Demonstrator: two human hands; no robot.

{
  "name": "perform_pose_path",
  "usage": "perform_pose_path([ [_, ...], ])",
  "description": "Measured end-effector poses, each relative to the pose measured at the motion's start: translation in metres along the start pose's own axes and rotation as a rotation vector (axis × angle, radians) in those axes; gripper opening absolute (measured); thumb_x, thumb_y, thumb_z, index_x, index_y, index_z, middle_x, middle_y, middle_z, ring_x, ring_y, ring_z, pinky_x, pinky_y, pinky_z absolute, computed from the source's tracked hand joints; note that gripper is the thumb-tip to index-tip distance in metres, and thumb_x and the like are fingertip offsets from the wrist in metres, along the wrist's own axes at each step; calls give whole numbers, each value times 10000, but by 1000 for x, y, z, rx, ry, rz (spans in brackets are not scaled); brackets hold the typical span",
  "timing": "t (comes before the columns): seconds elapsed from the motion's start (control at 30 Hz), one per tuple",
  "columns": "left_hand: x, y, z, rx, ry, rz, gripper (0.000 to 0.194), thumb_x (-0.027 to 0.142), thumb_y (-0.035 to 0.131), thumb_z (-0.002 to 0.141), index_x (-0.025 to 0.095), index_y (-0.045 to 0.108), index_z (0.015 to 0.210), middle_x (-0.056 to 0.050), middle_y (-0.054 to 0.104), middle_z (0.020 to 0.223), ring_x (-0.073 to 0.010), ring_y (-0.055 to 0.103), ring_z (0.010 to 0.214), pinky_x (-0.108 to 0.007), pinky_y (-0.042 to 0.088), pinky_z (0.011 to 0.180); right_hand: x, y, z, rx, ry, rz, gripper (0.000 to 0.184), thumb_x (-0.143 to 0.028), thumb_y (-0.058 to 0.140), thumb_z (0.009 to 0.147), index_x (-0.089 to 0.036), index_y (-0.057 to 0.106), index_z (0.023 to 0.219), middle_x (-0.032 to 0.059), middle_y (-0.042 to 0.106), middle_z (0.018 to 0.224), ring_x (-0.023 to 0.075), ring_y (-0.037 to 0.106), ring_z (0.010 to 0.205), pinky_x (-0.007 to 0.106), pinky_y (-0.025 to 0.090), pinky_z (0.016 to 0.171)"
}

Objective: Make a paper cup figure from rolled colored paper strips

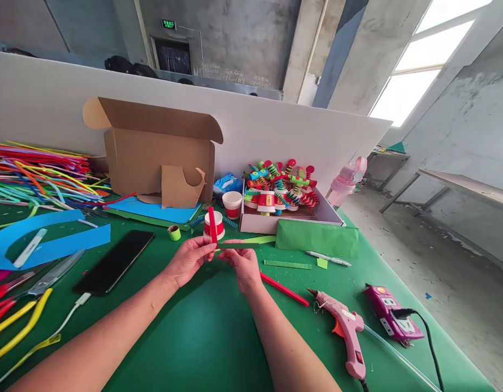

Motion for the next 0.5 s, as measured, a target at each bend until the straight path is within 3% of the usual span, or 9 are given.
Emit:
perform_pose_path([
  [0.23, -2, 3, -2, -31, -29, 32, 309, 384, 855, 535, 149, 689, 649, 8, 595, 596, -89, 470, 543, -238, 376, 543, 7, 2, 0, -46, 76, 206, 380, -373, 920, 482, -180, 666, 687, -11, 632, 628, 117, 575, 572, 285, 525, 665],
  [0.5, -5, 3, 0, -10, 31, 69, 336, 419, 862, 551, 142, 699, 646, 7, 603, 590, -85, 465, 542, -230, 378, 537, 7, 3, -1, -70, 89, 215, 391, -409, 935, 488, -186, 658, 652, -46, 611, 632, 79, 552, 570, 218, 492, 612],
])
Point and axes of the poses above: each hand's wrist, its own z-axis towards the middle knuckle, its own y-axis out of the palm, x = y × z, the point moved 1 cm from there along z, towards the middle knuckle
